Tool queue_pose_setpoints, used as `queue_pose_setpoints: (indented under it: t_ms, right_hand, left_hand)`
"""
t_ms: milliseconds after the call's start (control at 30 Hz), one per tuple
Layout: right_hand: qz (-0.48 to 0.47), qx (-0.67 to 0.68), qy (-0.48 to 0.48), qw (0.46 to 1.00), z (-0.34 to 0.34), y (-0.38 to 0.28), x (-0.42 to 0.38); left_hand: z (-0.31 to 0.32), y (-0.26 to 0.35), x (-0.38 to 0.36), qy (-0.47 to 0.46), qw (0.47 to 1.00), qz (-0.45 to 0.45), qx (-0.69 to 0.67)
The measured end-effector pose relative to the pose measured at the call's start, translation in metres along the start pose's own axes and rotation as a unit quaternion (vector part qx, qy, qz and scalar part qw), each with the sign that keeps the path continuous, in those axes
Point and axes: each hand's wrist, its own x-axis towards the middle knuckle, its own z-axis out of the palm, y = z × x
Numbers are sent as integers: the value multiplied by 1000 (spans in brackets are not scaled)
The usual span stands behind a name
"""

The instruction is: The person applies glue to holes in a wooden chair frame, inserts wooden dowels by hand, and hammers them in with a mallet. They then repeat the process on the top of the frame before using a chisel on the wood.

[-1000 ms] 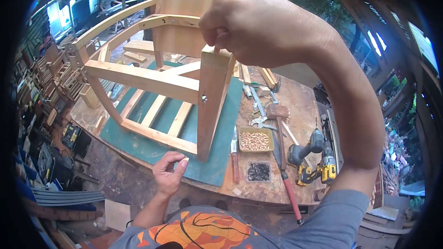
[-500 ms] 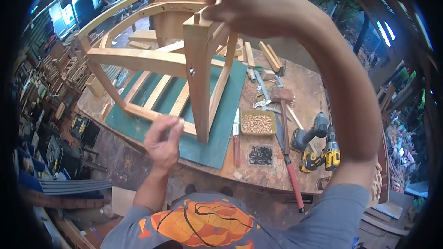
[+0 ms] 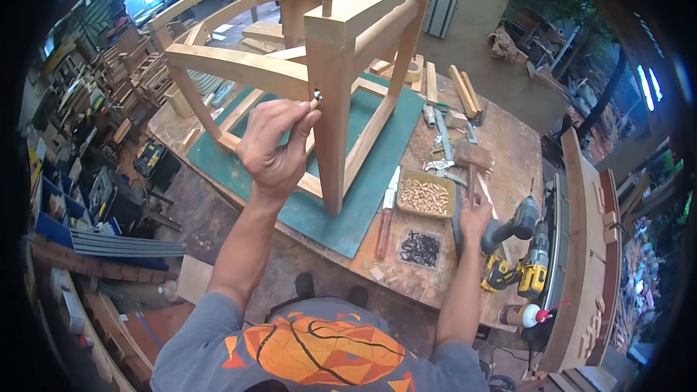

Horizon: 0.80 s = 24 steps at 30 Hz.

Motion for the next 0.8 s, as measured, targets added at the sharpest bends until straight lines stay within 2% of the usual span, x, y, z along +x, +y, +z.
queue_pose_setpoints:
  t_ms: [67, 333, 500, 733, 800]
  right_hand:
    - [3, -30, -11, 999, 3, 22, 8]
    - [-5, -122, -2, 993, 3, 33, 19]
    - [22, -142, -66, 987, 4, 16, 29]
    - [29, -159, -83, 983, 23, 25, 37]
    - [50, -194, -129, 971, 22, 18, 41]
  left_hand:
    - [1, 0, 3, -7, 1000, -5, 11]
    - [1, 6, 19, -27, 999, -1, 21]
    - [-4, 10, 30, -59, 996, 15, 58]
    - [-9, 12, 37, -91, 985, 79, 120]
    - [-11, 13, 39, -112, 980, 93, 136]
